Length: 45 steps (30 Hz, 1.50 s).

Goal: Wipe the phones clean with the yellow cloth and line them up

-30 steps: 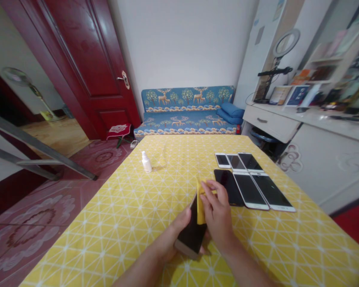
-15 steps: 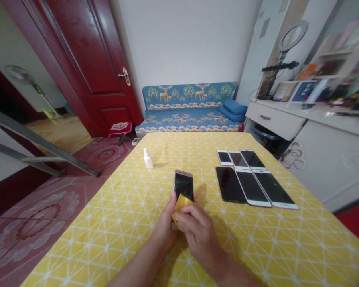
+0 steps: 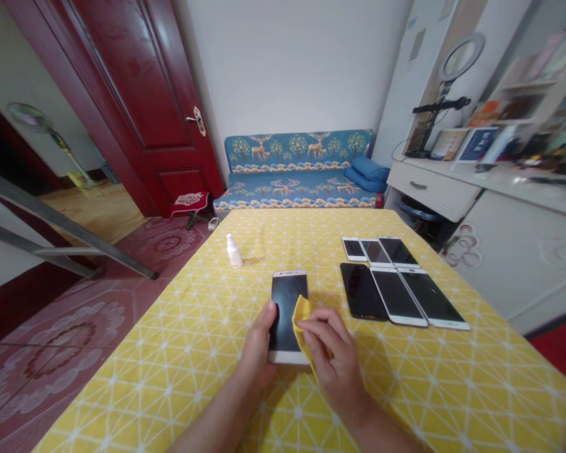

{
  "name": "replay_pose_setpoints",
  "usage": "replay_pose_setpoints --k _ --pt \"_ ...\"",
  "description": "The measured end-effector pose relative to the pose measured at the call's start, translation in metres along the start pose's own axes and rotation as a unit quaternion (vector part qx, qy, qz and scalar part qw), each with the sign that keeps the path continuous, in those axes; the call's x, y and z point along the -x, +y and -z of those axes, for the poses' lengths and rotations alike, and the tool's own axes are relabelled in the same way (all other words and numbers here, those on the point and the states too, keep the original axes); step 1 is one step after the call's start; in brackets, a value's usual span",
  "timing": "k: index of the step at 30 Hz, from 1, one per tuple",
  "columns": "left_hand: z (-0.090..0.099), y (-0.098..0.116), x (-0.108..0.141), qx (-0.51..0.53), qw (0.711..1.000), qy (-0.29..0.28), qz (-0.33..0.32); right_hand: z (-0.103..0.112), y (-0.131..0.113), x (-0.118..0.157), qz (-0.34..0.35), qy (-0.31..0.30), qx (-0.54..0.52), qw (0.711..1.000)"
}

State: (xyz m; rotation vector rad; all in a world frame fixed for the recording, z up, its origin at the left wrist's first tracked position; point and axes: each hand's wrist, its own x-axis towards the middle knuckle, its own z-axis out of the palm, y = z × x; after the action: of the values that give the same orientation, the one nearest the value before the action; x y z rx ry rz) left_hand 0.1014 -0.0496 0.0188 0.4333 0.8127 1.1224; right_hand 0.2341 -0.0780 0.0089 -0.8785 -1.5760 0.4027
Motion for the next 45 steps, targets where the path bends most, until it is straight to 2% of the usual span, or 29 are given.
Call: replay_pose_setpoints --k 4,9,12,15,17,20,23,26,29,34,40,43,45 --pt "0.001 0.000 0.000 -0.049 0.996 -0.069 -0.011 0.002 -0.001 0.002 0.002 0.031 0.004 1.000" --pt "0.000 0.002 0.004 -0.087 0.987 -0.133 0.024 0.007 0.001 -0.001 0.000 0.098 0.036 0.995" --pt "0.003 -0.001 0.006 -0.100 0.980 -0.161 0.057 0.009 0.001 -0.003 0.009 0.113 0.049 0.992" --pt "0.008 -0.006 0.009 -0.089 0.968 -0.191 0.133 0.008 0.000 -0.003 0.020 0.090 0.057 0.994" --pt "0.011 -0.008 0.010 -0.085 0.963 -0.203 0.155 0.006 0.001 -0.004 0.025 0.083 0.061 0.994" --pt "0.012 -0.008 0.010 -0.063 0.954 -0.239 0.168 0.007 0.006 -0.007 0.024 0.114 0.078 0.990" --pt "0.009 -0.006 0.009 0.000 0.942 -0.260 0.210 0.010 0.017 -0.010 -0.023 0.133 0.115 0.984" --pt "0.004 -0.006 0.009 0.079 0.949 -0.231 0.202 0.014 0.032 -0.011 -0.064 0.095 0.154 0.981" --pt "0.001 -0.006 0.007 0.142 0.949 -0.204 0.196 0.015 0.042 -0.009 -0.065 0.039 0.195 0.978" --pt "0.009 -0.002 -0.003 0.143 0.957 -0.162 0.193 0.004 0.030 -0.002 -0.062 -0.040 0.172 0.982" --pt "0.012 0.002 -0.010 0.194 0.954 -0.200 0.114 -0.014 -0.010 0.008 0.038 -0.148 0.136 0.979" --pt "0.012 0.004 -0.010 0.209 0.956 -0.176 0.104 -0.017 -0.023 0.008 0.107 -0.217 0.130 0.961" --pt "0.013 0.006 -0.011 0.201 0.960 -0.163 0.108 -0.015 -0.027 0.007 0.129 -0.251 0.132 0.950"
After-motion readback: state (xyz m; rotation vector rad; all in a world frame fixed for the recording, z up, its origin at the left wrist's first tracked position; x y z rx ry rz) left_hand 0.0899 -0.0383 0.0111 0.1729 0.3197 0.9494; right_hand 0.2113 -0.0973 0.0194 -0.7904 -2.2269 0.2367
